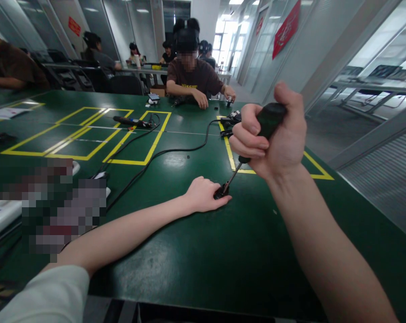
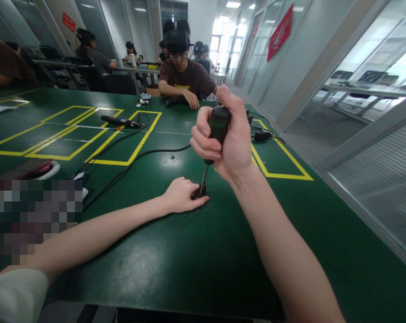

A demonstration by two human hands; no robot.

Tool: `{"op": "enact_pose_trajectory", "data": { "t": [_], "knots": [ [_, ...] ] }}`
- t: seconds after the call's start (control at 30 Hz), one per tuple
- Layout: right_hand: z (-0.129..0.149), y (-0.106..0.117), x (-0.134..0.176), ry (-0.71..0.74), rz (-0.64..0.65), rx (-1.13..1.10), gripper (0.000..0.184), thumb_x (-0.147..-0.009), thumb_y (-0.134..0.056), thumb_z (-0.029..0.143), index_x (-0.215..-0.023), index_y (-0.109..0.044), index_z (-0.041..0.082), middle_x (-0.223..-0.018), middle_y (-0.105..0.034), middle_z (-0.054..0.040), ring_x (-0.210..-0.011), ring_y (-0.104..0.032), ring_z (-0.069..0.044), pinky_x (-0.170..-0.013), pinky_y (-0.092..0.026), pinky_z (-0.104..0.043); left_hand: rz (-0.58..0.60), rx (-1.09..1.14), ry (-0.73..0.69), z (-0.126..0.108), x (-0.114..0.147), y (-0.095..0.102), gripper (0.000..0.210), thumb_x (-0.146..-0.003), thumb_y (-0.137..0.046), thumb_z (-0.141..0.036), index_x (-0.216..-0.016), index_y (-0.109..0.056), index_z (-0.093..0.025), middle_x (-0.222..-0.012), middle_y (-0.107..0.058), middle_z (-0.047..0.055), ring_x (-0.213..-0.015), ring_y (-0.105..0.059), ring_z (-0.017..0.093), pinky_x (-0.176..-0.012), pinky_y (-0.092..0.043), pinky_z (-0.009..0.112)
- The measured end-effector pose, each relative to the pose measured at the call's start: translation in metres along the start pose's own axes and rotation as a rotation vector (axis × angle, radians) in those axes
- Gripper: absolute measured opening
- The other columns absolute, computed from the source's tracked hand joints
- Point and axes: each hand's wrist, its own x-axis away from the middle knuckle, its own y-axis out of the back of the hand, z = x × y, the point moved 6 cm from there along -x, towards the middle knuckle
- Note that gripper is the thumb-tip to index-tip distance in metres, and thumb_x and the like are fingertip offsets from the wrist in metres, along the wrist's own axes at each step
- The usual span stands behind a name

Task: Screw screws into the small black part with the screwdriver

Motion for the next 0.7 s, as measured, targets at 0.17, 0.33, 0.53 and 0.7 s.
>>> {"op": "enact_pose_trajectory", "data": {
  "t": [0.17, 0.33, 0.53, 0.7],
  "knots": [
    [0.002, 0.002, 0.007, 0.079, -0.038, 0.038, 0.054, -0.085, -0.069, 0.07, -0.066, -0.049, 0.023, -0.039, -0.027, 0.0129, -0.033, -0.015, -0.004, -0.032, -0.018, -0.017, 0.006, -0.005, 0.007, 0.0, 0.0, 0.0, 0.053, -0.099, -0.056, -0.06, -0.073, -0.071, -0.017, -0.072, -0.076, 0.009, -0.075, -0.075, 0.026, -0.076, -0.048, 0.036],
    [0.006, 0.008, 0.014, 0.197, -0.126, 0.031, 0.044, -0.089, -0.069, 0.055, -0.065, -0.052, 0.023, -0.044, -0.041, 0.0091, -0.031, -0.02, -0.005, -0.032, -0.015, -0.019, 0.014, -0.008, 0.011, -0.001, 0.0, 0.001, 0.052, -0.1, -0.055, -0.059, -0.074, -0.072, -0.017, -0.072, -0.076, 0.008, -0.076, -0.075, 0.026, -0.076, -0.049, 0.035],
    [0.007, 0.009, 0.015, 0.197, -0.194, 0.012, 0.061, -0.092, -0.062, 0.067, -0.054, -0.051, 0.021, -0.045, -0.034, 0.0062, -0.038, -0.03, -0.007, -0.037, -0.026, -0.021, 0.02, -0.025, 0.015, 0.001, 0.001, 0.001, 0.052, -0.099, -0.056, -0.059, -0.072, -0.07, -0.017, -0.073, -0.076, 0.009, -0.076, -0.076, 0.026, -0.077, -0.048, 0.036],
    [0.004, 0.01, 0.011, 0.176, -0.126, -0.017, 0.065, -0.091, -0.055, 0.077, -0.057, -0.047, 0.022, -0.04, -0.022, 0.0111, -0.033, -0.011, -0.005, -0.032, -0.011, -0.019, -0.01, -0.02, 0.005, 0.003, 0.002, 0.001, 0.051, -0.099, -0.057, -0.059, -0.07, -0.068, -0.018, -0.072, -0.076, 0.009, -0.074, -0.075, 0.027, -0.075, -0.047, 0.037]
  ]
}}
